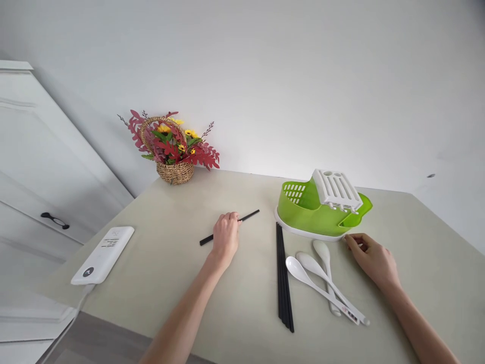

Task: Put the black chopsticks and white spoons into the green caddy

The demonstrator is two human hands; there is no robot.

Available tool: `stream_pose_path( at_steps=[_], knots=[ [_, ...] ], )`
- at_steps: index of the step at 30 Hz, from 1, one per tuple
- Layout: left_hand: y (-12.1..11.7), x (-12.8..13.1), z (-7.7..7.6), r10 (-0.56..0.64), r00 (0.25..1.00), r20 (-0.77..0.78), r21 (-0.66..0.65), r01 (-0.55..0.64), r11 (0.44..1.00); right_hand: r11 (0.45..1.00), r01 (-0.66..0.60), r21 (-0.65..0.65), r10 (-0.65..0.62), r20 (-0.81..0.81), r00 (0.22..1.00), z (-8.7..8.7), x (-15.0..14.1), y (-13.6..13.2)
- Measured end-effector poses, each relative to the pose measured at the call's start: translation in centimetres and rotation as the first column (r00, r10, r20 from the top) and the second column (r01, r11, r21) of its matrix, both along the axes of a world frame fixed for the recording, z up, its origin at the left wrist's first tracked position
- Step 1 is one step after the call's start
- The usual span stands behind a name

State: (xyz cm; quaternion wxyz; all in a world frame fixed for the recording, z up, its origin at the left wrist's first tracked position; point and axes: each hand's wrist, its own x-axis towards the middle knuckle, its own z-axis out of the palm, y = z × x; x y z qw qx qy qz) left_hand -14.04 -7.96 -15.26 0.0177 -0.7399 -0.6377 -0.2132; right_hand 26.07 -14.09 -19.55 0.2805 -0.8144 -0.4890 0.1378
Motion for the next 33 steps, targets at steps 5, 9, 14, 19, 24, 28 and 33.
stream_pose_path(
  at_steps=[5, 9, 14, 19, 24, 28, 33],
  knots=[
    [-0.2, 0.4, -0.1, -0.031, 0.998, -0.049, 0.001, 0.031, 1.0, 1.0, 0.007, -0.007, -0.007, 0.002, 1.0, 0.0, -0.1, -0.1],
    [-0.3, 0.5, -0.3, -0.042, 0.997, -0.06, 0.002, 0.042, 0.999, 1.0, 0.004, -0.005, -0.004, 0.0, 1.0, 0.1, -0.1, -0.2],
    [-0.4, 0.6, -0.3, -0.007, 0.995, -0.099, 0.002, 0.007, 1.0, 1.0, -0.002, -0.001, 0.002, 0.0, 1.0, -0.1, -0.1, -0.2],
    [-0.5, 0.8, -0.2, 0.026, 0.985, -0.171, -0.007, -0.027, 1.0, 1.0, -0.007, 0.006, 0.007, 0.0, 1.0, -0.3, 0.0, -0.2],
    [-0.8, 1.0, -0.1, 0.051, 0.971, -0.234, 0.023, -0.047, 0.999, 1.0, 0.004, -0.002, -0.004, 0.009, 1.0, -0.3, 0.0, -0.2],
    [-1.2, 1.3, 0.0, 0.08, 0.974, -0.214, 0.047, -0.071, 0.996, 1.0, -0.008, 0.011, 0.008, 0.012, 1.0, -0.1, -0.1, -0.2],
    [-1.5, 1.5, -0.1, 0.068, 0.974, -0.218, 0.068, -0.054, 0.996, 1.0, -0.007, 0.012, 0.007, 0.018, 1.0, 0.0, -0.2, -0.2]
  ],
)
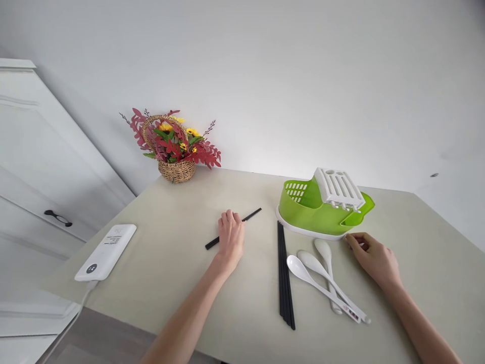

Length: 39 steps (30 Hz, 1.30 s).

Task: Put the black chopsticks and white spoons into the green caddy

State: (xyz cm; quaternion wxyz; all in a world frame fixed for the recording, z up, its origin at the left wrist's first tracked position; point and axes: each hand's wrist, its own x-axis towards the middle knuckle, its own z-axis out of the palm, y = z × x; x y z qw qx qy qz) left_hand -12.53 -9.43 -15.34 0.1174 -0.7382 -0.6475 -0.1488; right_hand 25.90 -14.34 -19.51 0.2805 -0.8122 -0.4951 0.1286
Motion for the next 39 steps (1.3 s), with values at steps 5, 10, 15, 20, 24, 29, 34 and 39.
stream_pose_path(
  at_steps=[5, 10, 15, 20, 24, 29, 34, 39],
  knots=[
    [-0.2, 0.0, 0.0, -0.011, 1.0, 0.003, -0.035, 0.011, 0.999, 0.999, 0.006, -0.035, -0.006, 0.007, 1.0, 0.1, 0.0, 0.0],
    [-0.2, 0.0, 0.1, -0.026, 0.998, -0.062, -0.057, 0.022, 0.998, 0.999, 0.01, -0.043, -0.009, 0.015, 1.0, 0.0, 0.2, 0.0],
    [-0.2, 0.4, 0.0, -0.097, 0.992, -0.076, -0.024, 0.095, 0.995, 1.0, 0.002, -0.011, -0.002, 0.028, 1.0, -0.2, 0.3, 0.0],
    [-0.5, 1.2, -0.3, -0.279, 0.952, 0.123, 0.032, 0.277, 0.96, 1.0, -0.016, 0.014, 0.016, 0.02, 1.0, -0.2, 0.2, 0.1],
    [-0.8, 1.7, -0.1, -0.336, 0.829, 0.448, 0.04, 0.357, 0.933, 0.999, -0.025, 0.039, 0.024, 0.024, 0.999, -0.2, 0.2, 0.1],
    [-1.4, 2.2, 1.2, -0.378, 0.499, 0.78, 0.106, 0.489, 0.866, 1.0, -0.01, -0.01, 0.01, 0.006, 1.0, -0.1, 0.2, 0.1],
    [-2.1, 2.1, 2.9, -0.318, 0.311, 0.896, 0.203, 0.351, 0.914, 1.0, -0.011, 0.0, 0.011, -0.007, 1.0, 0.1, 0.1, 0.0],
    [-2.2, 1.5, 3.5, -0.28, 0.224, 0.933, 0.224, 0.246, 0.943, 1.0, -0.014, 0.016, 0.014, 0.002, 1.0, -0.1, 0.0, -0.1]
  ],
)
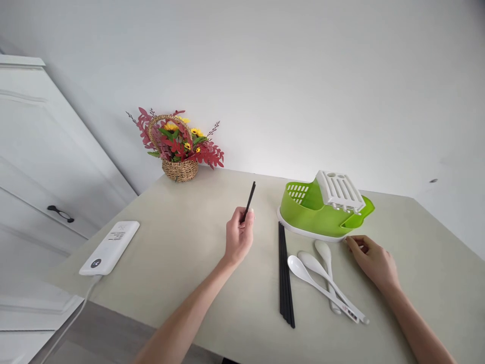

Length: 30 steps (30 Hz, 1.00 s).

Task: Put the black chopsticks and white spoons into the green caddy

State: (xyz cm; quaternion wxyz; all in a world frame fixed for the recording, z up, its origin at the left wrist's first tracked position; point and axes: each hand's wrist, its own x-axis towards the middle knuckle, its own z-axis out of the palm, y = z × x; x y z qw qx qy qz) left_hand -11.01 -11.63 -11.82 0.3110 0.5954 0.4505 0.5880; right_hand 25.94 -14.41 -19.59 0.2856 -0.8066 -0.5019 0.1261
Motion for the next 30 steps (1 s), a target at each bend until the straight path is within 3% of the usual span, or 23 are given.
stream_pose_path(
  at_steps=[9, 17, 24, 27, 30],
  knots=[
    [0.8, -0.2, -1.3, 0.014, 0.999, -0.041, 0.012, -0.014, 1.0, 0.999, 0.009, -0.046, -0.008, 0.004, 1.0, -0.1, 0.2, 0.1],
    [1.3, -0.7, -1.5, 0.058, 0.968, -0.242, 0.103, -0.033, 0.994, 0.999, 0.013, -0.045, -0.014, -0.02, 1.0, 0.2, 0.0, 0.0],
    [1.2, -0.6, -1.3, 0.01, 0.991, -0.131, 0.056, -0.003, 0.998, 0.995, 0.053, 0.081, -0.039, -0.16, 0.986, 0.9, -0.9, -1.0],
    [0.5, -0.1, -1.0, -0.096, 0.994, -0.05, 0.016, 0.097, 0.995, 0.991, 0.025, 0.132, 0.0, -0.187, 0.982, 2.6, -1.7, -3.2],
    [-0.6, 0.7, -0.9, -0.195, 0.981, -0.023, 0.014, 0.195, 0.981, 0.984, -0.067, 0.167, 0.089, -0.133, 0.987, 6.4, -3.6, -5.9]
  ],
)
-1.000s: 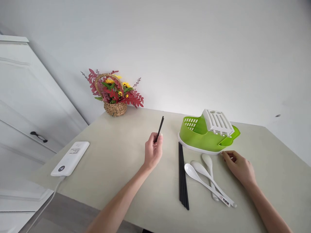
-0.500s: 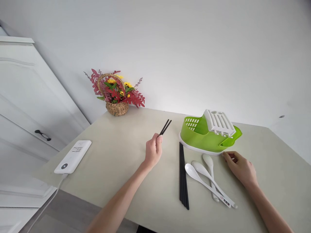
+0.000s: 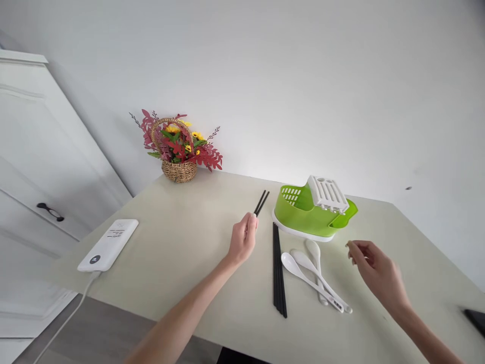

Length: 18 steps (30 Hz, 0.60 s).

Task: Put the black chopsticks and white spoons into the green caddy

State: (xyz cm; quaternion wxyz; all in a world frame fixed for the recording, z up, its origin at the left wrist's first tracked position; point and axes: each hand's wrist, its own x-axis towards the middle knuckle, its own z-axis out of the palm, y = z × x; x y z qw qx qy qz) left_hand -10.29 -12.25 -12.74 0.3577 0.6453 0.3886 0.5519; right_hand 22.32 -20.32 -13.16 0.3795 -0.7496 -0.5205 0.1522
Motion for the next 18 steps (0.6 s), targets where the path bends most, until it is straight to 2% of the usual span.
stream_pose_path(
  at_steps=[2, 4, 7, 9, 12, 15, 18],
  knots=[
    [-0.8, 0.6, -0.1, -0.046, 0.999, 0.006, 0.006, 0.046, 0.999, 0.978, -0.208, -0.007, 0.208, -0.008, 0.978, 3.4, -2.2, -1.3],
    [-1.6, 1.1, -0.3, -0.088, 0.996, 0.002, 0.02, 0.088, 0.996, 0.913, -0.406, -0.036, 0.406, -0.01, 0.914, 6.6, -4.9, -2.0],
    [-2.4, 1.7, -0.7, -0.161, 0.986, -0.036, 0.048, 0.163, 0.985, 0.827, -0.561, -0.05, 0.562, 0.016, 0.827, 10.0, -9.0, -2.0],
    [-2.9, 2.0, -0.8, -0.202, 0.976, -0.087, 0.066, 0.208, 0.976, 0.774, -0.63, -0.066, 0.632, 0.017, 0.774, 11.2, -11.3, -1.7],
    [-3.2, 2.0, -0.8, -0.257, 0.95, -0.178, 0.091, 0.276, 0.957, 0.738, -0.672, -0.059, 0.675, 0.052, 0.736, 12.0, -13.4, -1.2],
    [-3.3, 1.8, -0.9, -0.283, 0.923, -0.262, 0.124, 0.323, 0.938, 0.721, -0.691, -0.05, 0.692, 0.116, 0.713, 12.4, -14.0, -1.0],
    [-2.8, 1.6, -1.1, -0.262, 0.891, -0.371, 0.179, 0.346, 0.921, 0.74, -0.67, -0.059, 0.668, 0.175, 0.723, 12.8, -13.5, -0.8]
  ],
)
